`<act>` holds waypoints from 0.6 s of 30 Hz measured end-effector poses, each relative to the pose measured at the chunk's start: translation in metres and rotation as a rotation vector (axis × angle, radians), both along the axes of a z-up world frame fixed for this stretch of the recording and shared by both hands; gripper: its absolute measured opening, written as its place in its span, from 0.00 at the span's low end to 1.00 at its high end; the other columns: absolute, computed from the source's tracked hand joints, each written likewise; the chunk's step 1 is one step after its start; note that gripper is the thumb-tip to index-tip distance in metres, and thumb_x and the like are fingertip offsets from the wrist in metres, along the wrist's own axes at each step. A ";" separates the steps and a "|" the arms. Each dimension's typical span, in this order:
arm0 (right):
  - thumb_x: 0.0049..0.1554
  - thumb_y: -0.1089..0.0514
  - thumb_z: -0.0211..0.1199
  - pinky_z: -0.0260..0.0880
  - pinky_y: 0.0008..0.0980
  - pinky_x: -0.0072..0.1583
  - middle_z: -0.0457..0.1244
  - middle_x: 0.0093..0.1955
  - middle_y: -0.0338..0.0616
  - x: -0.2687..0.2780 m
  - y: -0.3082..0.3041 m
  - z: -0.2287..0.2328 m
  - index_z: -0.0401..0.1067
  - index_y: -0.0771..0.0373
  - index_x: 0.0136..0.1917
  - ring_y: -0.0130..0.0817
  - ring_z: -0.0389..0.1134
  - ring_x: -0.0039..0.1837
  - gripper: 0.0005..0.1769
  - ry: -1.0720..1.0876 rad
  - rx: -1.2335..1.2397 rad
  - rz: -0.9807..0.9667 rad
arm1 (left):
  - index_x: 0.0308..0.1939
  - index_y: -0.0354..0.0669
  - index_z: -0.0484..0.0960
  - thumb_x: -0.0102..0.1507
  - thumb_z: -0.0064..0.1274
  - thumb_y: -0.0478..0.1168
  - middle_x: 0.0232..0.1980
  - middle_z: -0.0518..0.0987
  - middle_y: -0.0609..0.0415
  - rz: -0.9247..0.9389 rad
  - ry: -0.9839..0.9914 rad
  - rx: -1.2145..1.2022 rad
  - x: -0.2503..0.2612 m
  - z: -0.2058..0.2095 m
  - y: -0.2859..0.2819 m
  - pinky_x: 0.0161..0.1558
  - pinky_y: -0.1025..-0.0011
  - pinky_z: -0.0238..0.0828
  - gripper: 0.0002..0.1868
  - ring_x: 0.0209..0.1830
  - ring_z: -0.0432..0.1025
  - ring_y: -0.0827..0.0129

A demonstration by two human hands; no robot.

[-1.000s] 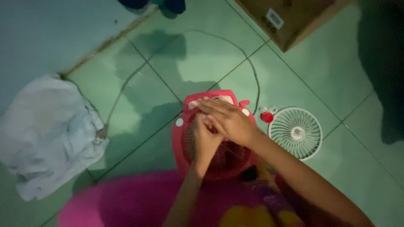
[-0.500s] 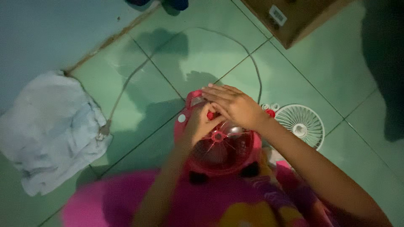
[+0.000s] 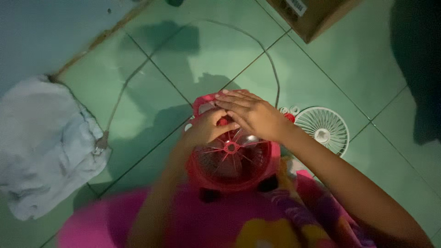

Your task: The person uses a screwdriver to remove screws from the front grille of a pink toy electric fan. They detach the grille, set it aside, and continue unscrewing the central hub to remove the fan blades. The person then reattaches the grille and tightens the screws to reassemble the fan.

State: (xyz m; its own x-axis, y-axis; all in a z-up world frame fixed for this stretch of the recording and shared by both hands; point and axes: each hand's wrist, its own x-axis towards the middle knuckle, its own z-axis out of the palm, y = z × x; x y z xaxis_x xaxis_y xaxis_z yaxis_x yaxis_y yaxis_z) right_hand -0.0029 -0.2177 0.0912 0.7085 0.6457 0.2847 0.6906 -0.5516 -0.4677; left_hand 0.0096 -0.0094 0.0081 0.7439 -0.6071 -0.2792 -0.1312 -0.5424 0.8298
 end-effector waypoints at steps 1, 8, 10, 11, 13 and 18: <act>0.65 0.56 0.57 0.59 0.45 0.78 0.64 0.73 0.43 -0.001 0.003 0.000 0.69 0.62 0.71 0.42 0.60 0.78 0.22 0.009 0.011 -0.003 | 0.52 0.36 0.80 0.66 0.57 0.56 0.42 0.81 0.49 -0.014 -0.003 -0.094 0.000 -0.001 0.004 0.42 0.66 0.72 0.25 0.40 0.75 0.64; 0.65 0.57 0.55 0.57 0.45 0.78 0.59 0.78 0.44 -0.006 0.017 0.001 0.64 0.61 0.76 0.40 0.58 0.80 0.26 0.066 0.022 0.031 | 0.48 0.31 0.74 0.57 0.67 0.48 0.38 0.75 0.46 0.249 -0.131 -0.235 -0.025 -0.004 -0.009 0.36 0.65 0.70 0.27 0.34 0.70 0.63; 0.65 0.58 0.54 0.56 0.45 0.78 0.58 0.79 0.43 -0.010 0.022 0.000 0.64 0.59 0.76 0.40 0.57 0.80 0.27 0.105 0.017 0.017 | 0.49 0.28 0.72 0.54 0.70 0.43 0.38 0.74 0.42 0.348 -0.227 -0.315 -0.034 -0.004 -0.015 0.36 0.64 0.70 0.29 0.35 0.70 0.60; 0.65 0.57 0.54 0.55 0.45 0.79 0.58 0.79 0.42 -0.012 0.025 -0.001 0.64 0.59 0.76 0.40 0.56 0.80 0.27 0.109 0.001 0.014 | 0.49 0.28 0.72 0.54 0.70 0.42 0.38 0.75 0.42 0.361 -0.236 -0.317 -0.038 -0.005 -0.014 0.37 0.64 0.71 0.29 0.35 0.71 0.60; 0.65 0.57 0.54 0.53 0.46 0.79 0.58 0.79 0.41 -0.011 0.025 0.000 0.63 0.58 0.77 0.40 0.56 0.81 0.27 0.098 -0.028 0.018 | 0.52 0.28 0.73 0.56 0.68 0.40 0.42 0.78 0.43 0.260 -0.208 -0.357 -0.032 -0.005 -0.010 0.41 0.64 0.74 0.28 0.40 0.75 0.61; 0.66 0.57 0.54 0.51 0.46 0.80 0.57 0.80 0.41 -0.011 0.024 0.001 0.61 0.59 0.78 0.42 0.53 0.82 0.27 0.072 -0.021 0.027 | 0.57 0.35 0.78 0.65 0.63 0.47 0.51 0.83 0.46 -0.139 -0.006 -0.083 -0.005 -0.003 0.018 0.48 0.66 0.76 0.23 0.49 0.79 0.64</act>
